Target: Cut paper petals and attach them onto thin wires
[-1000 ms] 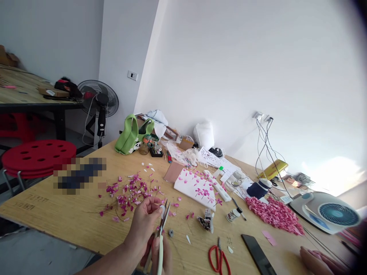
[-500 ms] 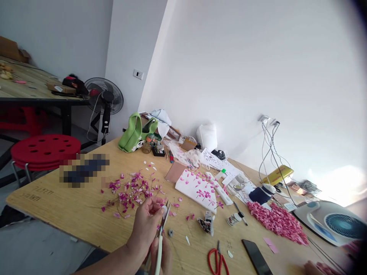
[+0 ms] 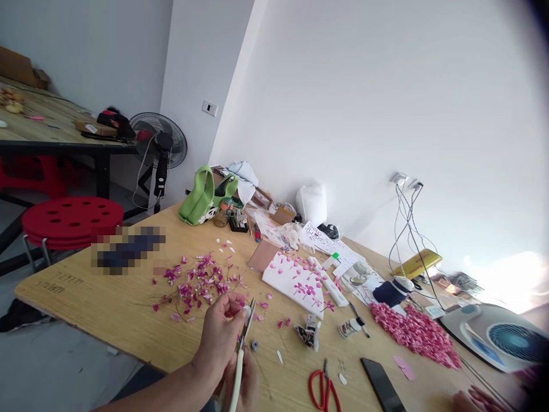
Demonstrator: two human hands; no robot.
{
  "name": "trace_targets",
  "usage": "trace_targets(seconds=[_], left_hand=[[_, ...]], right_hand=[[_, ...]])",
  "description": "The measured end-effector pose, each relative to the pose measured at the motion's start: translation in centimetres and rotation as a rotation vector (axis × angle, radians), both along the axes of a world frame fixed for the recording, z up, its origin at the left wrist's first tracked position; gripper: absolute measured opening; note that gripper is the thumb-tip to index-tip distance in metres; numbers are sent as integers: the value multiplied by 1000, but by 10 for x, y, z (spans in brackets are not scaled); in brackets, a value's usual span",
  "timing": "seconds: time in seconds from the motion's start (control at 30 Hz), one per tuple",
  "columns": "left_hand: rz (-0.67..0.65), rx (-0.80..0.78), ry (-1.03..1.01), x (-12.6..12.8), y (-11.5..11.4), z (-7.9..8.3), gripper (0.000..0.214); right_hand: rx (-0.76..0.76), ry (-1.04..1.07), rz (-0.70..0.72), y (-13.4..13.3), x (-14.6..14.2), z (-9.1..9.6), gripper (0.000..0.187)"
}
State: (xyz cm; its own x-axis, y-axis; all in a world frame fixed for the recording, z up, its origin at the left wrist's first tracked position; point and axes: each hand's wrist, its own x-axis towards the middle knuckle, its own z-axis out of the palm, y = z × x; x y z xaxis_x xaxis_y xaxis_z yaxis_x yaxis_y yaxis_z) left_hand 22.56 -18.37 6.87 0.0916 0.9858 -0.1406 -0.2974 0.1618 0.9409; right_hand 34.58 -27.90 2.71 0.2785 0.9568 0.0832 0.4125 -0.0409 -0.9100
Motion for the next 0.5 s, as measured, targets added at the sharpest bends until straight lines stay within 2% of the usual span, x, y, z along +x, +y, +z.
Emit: trace_targets(seconds=[0.13, 0.2, 0.27, 0.43, 0.5], left_hand=[[-8, 3, -19, 1, 0, -5, 24], [-4, -2, -23, 1, -1, -4, 24], [4, -14, -16, 1, -1, -2, 23], [22, -35, -22, 1, -2, 3, 23], [20, -35, -20, 1, -2, 2, 23]], right_hand=[[-44, 18, -3, 21, -38, -18, 31], [-68, 44, 3, 25, -43, -20, 32], [-59, 54, 8, 21, -31, -15, 29], [37, 72, -53, -4, 20, 3, 24], [58, 87, -74, -11, 28, 6, 24]])
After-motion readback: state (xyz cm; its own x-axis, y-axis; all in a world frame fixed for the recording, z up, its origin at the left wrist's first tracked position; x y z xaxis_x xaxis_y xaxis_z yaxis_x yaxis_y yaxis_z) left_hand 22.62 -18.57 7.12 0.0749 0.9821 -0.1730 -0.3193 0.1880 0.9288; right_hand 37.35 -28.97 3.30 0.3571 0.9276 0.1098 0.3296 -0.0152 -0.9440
